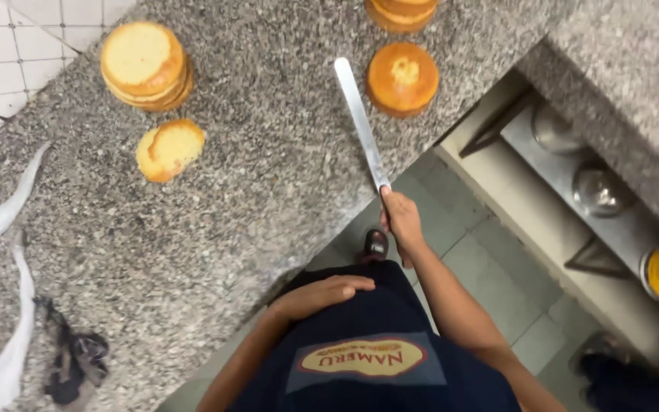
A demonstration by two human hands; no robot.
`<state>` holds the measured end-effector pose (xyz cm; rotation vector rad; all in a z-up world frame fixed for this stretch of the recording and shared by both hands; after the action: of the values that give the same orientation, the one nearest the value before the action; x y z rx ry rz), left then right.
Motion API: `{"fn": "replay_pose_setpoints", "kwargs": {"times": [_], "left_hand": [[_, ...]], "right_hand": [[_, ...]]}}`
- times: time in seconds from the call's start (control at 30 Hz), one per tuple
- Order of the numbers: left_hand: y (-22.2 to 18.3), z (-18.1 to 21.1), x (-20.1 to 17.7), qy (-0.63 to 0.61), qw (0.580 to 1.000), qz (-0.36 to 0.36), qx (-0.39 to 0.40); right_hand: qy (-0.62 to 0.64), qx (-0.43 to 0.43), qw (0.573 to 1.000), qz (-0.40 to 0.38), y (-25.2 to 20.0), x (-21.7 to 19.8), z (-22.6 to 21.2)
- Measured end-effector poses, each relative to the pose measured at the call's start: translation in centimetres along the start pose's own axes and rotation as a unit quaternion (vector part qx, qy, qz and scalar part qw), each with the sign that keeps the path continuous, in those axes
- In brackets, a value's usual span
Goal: Slicing small round sponge cakes horizontally using a long serrated bread knife in a bakery kitchen.
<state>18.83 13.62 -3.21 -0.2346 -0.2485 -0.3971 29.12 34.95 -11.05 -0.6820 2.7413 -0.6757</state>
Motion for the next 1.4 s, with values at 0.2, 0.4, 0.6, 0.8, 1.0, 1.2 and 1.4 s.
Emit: {"fn": "replay_pose_setpoints", "kwargs": {"times": [0.2,0.4,0.6,0.8,1.0,1.2,1.4], "left_hand": [[4.0,-1.9,2.5,-0.032,0.991,0.077,-0.104],[4.6,-4.0,1.5,-0.088,0.985,0.098,-0.109],[4.0,-9.4,-0.7,-0.170,0.959,0.119,-0.193],[3.8,-5.8,-2.9,-0.115,0.967,0.138,-0.182],[4.1,-3.7,-3.4,-0.081,0.981,0.107,-0.141],[4.8,-3.7,-5.0,-0.101,0.979,0.134,-0.114],[3.8,-6.5,-8.6,-0.159,0.934,0.304,-0.098]], "right_hand": [[-0.028,-0.017,0.998,-0.047,3.4,-2.4,2.8],[-0.053,0.060,0.996,-0.032,1.2,-4.9,5.3],[-0.112,0.165,0.980,-0.027,-3.5,-9.2,10.7],[-0.156,0.268,0.948,0.071,-10.0,-16.7,18.3],[-0.101,0.176,0.963,0.175,-12.8,-16.9,11.9],[-0.375,0.167,0.901,0.140,-13.8,-15.5,6.6],[-0.434,0.144,0.888,0.051,-14.3,-13.0,6.3]]}}
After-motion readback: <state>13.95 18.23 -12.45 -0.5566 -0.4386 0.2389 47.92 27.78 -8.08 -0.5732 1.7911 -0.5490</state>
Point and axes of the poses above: each hand's wrist, its own y-axis towards the middle knuckle, its own x-axis out of the palm, z = x × y, the point moved 6 cm from there along y, towards the middle knuckle, and after that the axes turned 3 degrees about -y, right-handed, at the moved point
